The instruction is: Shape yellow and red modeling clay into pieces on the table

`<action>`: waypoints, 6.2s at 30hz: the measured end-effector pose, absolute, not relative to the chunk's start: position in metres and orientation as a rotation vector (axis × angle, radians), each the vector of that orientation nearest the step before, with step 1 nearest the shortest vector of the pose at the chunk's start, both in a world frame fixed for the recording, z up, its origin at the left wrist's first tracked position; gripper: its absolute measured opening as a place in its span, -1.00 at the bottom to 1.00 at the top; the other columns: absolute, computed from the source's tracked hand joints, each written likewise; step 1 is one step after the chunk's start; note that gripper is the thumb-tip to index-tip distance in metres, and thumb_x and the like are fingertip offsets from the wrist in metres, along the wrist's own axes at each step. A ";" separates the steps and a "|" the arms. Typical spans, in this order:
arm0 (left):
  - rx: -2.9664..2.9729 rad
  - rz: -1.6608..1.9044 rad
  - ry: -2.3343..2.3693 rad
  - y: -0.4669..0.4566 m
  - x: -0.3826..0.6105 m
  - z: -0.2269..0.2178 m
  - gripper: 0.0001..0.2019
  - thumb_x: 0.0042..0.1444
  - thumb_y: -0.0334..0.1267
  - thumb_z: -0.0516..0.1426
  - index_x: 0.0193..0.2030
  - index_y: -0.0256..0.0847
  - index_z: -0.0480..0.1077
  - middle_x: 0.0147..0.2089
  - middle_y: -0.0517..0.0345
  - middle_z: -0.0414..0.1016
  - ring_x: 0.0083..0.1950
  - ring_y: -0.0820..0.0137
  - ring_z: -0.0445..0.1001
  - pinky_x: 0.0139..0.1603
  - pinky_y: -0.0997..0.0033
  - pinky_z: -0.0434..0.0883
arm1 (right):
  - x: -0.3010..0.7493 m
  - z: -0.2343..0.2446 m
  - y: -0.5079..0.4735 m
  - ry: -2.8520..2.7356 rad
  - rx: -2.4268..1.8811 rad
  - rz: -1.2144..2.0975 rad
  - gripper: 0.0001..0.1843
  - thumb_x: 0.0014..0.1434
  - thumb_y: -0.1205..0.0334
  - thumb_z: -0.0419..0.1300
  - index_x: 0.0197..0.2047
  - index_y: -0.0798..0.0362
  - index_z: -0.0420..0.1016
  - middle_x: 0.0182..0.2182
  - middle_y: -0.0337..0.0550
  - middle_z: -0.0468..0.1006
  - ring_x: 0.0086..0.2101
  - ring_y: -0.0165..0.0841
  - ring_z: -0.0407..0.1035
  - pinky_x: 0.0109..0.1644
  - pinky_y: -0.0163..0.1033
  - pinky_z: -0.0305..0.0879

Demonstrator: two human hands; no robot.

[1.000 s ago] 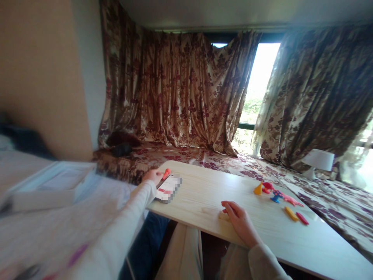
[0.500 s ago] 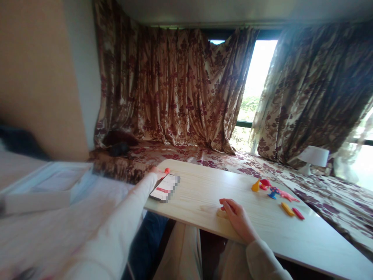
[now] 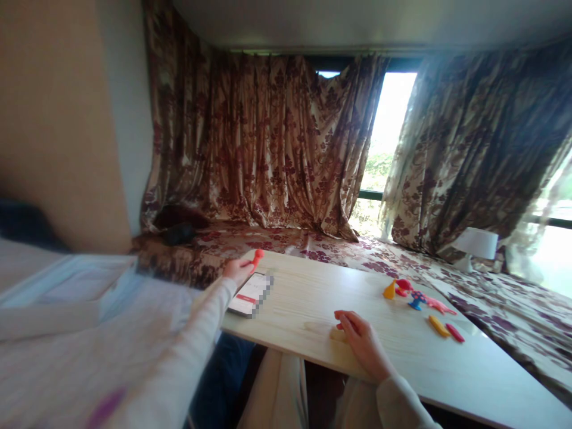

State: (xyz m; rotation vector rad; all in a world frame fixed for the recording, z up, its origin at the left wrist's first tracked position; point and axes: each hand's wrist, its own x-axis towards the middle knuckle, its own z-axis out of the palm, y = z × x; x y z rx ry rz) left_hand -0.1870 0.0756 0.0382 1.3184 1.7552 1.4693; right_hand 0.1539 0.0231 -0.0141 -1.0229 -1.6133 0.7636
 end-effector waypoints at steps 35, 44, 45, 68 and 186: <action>1.984 1.171 1.560 0.029 0.004 -0.019 -0.78 0.18 -0.15 0.11 -0.15 -0.26 0.40 -0.10 0.09 0.46 -0.09 0.37 0.45 -0.03 0.18 0.42 | 0.152 -0.010 0.021 -1.609 -0.829 0.634 -0.63 0.18 0.21 0.07 0.06 -0.06 0.43 -0.07 -0.10 0.49 -0.26 -0.35 0.44 -0.19 -0.23 0.43; 2.035 1.168 1.557 0.027 0.002 -0.018 -0.77 0.18 -0.13 0.10 -0.16 -0.25 0.40 -0.10 0.10 0.47 -0.07 0.36 0.44 0.00 0.15 0.39 | 0.152 -0.011 0.019 -1.569 -0.867 0.632 -0.59 0.14 0.24 0.07 0.07 -0.03 0.42 -0.10 -0.10 0.52 -0.28 -0.35 0.45 -0.18 -0.21 0.42; 2.042 1.168 1.556 0.027 0.002 -0.017 -0.77 0.18 -0.13 0.10 -0.17 -0.25 0.40 -0.10 0.10 0.47 -0.06 0.36 0.44 0.01 0.15 0.39 | 0.152 -0.011 0.019 -1.566 -0.875 0.633 -0.59 0.14 0.23 0.07 0.07 -0.03 0.42 -0.11 -0.09 0.52 -0.29 -0.34 0.45 -0.19 -0.20 0.42; 1.986 1.202 1.483 0.023 0.002 -0.014 -0.74 0.20 -0.12 0.08 -0.09 -0.23 0.38 -0.04 0.07 0.45 -0.06 0.36 0.44 -0.01 0.16 0.41 | 0.140 -0.004 0.022 -1.537 -0.836 0.666 -0.66 0.11 0.21 0.12 -0.03 0.00 0.48 -0.16 -0.12 0.56 -0.31 -0.35 0.47 -0.23 -0.24 0.44; 1.889 1.352 1.449 0.029 0.000 -0.023 -0.75 0.19 -0.14 0.09 -0.09 -0.25 0.38 -0.07 0.08 0.45 -0.10 0.37 0.45 -0.04 0.18 0.43 | 0.141 0.025 0.027 -1.771 -0.811 0.669 -0.76 0.08 0.20 0.18 -0.17 0.02 0.55 -0.25 -0.14 0.59 -0.24 -0.27 0.47 -0.17 -0.14 0.44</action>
